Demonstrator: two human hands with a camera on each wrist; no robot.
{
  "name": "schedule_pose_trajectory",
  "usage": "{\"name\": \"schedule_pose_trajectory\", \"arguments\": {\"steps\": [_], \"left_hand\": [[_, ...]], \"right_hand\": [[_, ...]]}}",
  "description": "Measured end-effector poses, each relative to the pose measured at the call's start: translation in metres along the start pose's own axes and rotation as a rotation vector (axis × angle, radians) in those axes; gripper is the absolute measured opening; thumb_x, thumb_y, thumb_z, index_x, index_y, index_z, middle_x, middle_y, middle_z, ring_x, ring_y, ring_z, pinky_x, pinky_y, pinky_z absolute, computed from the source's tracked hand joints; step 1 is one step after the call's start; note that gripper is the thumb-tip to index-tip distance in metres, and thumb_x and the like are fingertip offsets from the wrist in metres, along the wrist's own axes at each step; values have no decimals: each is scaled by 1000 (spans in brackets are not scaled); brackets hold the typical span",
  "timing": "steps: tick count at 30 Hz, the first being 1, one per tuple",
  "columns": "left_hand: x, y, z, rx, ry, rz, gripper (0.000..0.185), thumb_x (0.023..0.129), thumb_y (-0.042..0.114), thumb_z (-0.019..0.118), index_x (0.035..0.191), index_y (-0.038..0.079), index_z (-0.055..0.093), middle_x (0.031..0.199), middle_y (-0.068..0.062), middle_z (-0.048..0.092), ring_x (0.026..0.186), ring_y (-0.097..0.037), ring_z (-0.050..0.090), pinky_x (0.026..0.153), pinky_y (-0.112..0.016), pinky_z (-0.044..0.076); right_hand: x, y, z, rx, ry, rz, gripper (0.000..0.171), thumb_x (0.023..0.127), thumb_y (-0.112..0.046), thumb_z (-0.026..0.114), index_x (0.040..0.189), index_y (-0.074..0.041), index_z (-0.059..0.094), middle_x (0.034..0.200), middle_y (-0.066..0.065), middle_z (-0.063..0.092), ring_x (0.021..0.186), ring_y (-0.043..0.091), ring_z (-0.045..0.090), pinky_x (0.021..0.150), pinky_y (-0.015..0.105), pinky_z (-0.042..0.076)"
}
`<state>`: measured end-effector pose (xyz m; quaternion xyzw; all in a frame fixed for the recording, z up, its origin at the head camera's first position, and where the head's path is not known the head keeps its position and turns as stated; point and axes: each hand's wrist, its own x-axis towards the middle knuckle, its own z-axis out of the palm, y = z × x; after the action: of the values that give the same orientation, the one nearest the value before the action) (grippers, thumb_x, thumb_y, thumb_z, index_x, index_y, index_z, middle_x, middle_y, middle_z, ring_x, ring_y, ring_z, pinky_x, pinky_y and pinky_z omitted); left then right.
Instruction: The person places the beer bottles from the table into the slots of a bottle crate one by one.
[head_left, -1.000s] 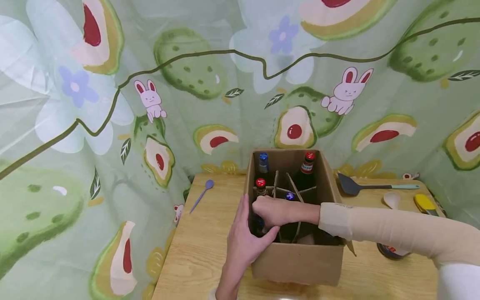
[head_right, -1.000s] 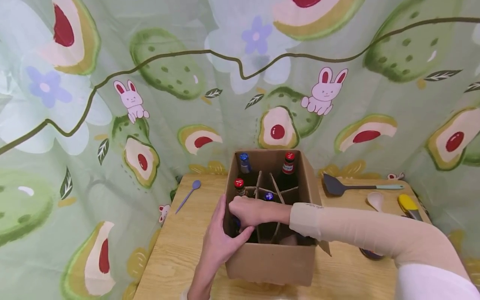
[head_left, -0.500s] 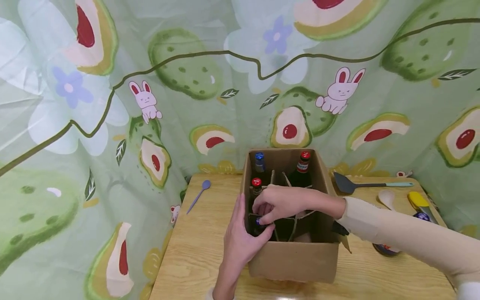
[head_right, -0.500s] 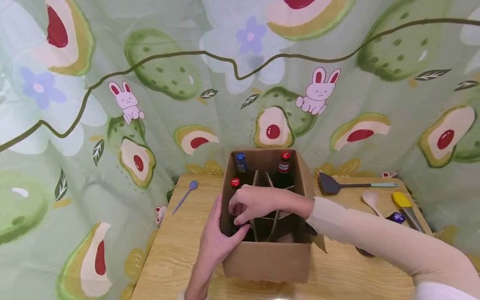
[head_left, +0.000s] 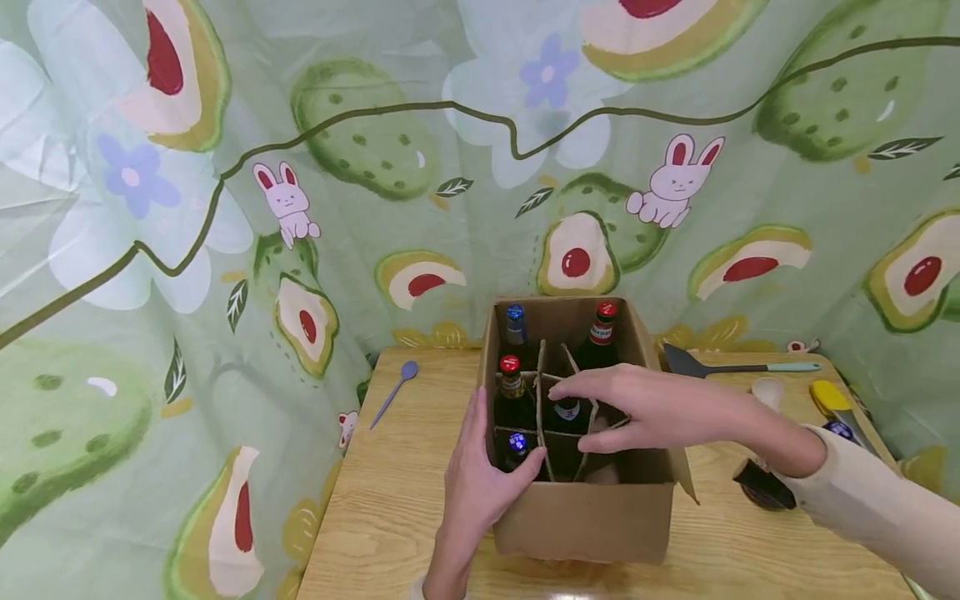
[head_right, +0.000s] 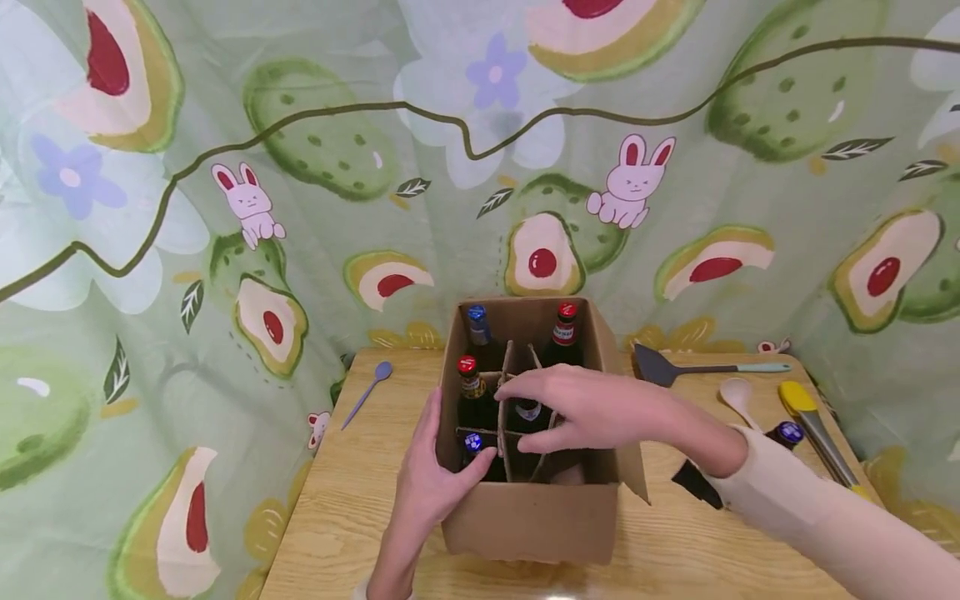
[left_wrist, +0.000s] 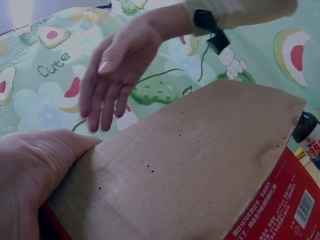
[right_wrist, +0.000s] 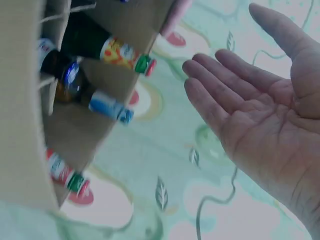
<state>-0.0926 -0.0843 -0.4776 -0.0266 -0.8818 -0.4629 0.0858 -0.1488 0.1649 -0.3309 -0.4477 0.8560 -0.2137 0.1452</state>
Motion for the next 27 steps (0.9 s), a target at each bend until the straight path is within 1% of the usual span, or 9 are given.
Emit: {"name": "schedule_pose_trajectory", "arguments": {"steps": [7, 10, 14, 16, 19, 21, 23, 25, 27], "left_hand": [[0, 2, 1, -5, -1, -15, 112, 80, 63, 81, 168, 26, 23, 172, 4, 24, 155, -28, 32, 115, -63, 37], [-1, 1, 1, -16, -1, -22, 112, 80, 63, 81, 168, 25, 24, 172, 6, 24, 155, -28, 33, 115, -63, 37], [-1, 1, 2, -20, 1, -23, 112, 80, 65, 81, 168, 27, 23, 172, 7, 24, 154, -28, 33, 114, -64, 38], [-1, 1, 3, -23, 0, -20, 112, 80, 65, 81, 168, 27, 23, 172, 7, 24, 154, -29, 34, 114, -65, 38], [-2, 1, 3, -25, -1, -18, 112, 80, 65, 81, 168, 27, 23, 172, 7, 24, 154, -29, 34, 114, -65, 38], [-2, 1, 4, -22, 0, -17, 112, 80, 67, 80, 168, 27, 23, 172, 7, 24, 154, -29, 33, 114, -65, 38], [-2, 2, 4, -21, 3, -16, 113, 80, 67, 80, 168, 27, 23, 172, 7, 23, 154, -29, 33, 114, -64, 37], [-2, 1, 4, -18, 6, -13, 113, 80, 67, 80, 168, 27, 23, 172, 6, 24, 155, -29, 32, 115, -64, 37], [-2, 2, 4, -19, 8, -8, 113, 80, 66, 80, 168, 26, 24, 172, 5, 24, 155, -29, 32, 116, -63, 37]], "right_hand": [[-48, 12, 20, 31, 307, 105, 54, 102, -39, 69, 152, -25, 53, 147, -9, 59, 132, 15, 60, 100, 47, 54], [-65, 21, 35, 87, 448, 175, 52, 100, -31, 73, 149, -31, 55, 142, -13, 62, 129, 13, 61, 98, 39, 55], [-86, 34, 58, 196, 657, 193, 54, 95, -8, 76, 144, -24, 61, 134, -7, 68, 120, 11, 65, 97, 19, 50], [-96, 42, 70, 209, 774, 185, 58, 91, 4, 77, 143, -17, 63, 132, -6, 70, 118, 7, 64, 98, 13, 46], [-113, 56, 85, 188, 944, 194, 65, 84, 15, 76, 144, -8, 61, 133, -11, 68, 119, 1, 62, 98, 9, 43], [-124, 68, 92, 122, 1057, 236, 68, 82, 15, 77, 144, -6, 61, 132, -17, 65, 118, -5, 60, 98, 7, 40], [-137, 82, 98, 29, 1162, 270, 66, 82, 12, 78, 143, -2, 61, 135, -11, 65, 102, -11, 59, 98, 7, 39], [-149, 97, 102, -37, 1245, 341, 66, 81, 8, 79, 144, -1, 60, 136, 4, 66, 106, -14, 55, 101, 6, 36], [-160, 110, 107, -70, 1298, 446, 68, 83, 2, 79, 148, -2, 57, 140, 18, 63, 114, -7, 56, 104, 6, 32]]}}
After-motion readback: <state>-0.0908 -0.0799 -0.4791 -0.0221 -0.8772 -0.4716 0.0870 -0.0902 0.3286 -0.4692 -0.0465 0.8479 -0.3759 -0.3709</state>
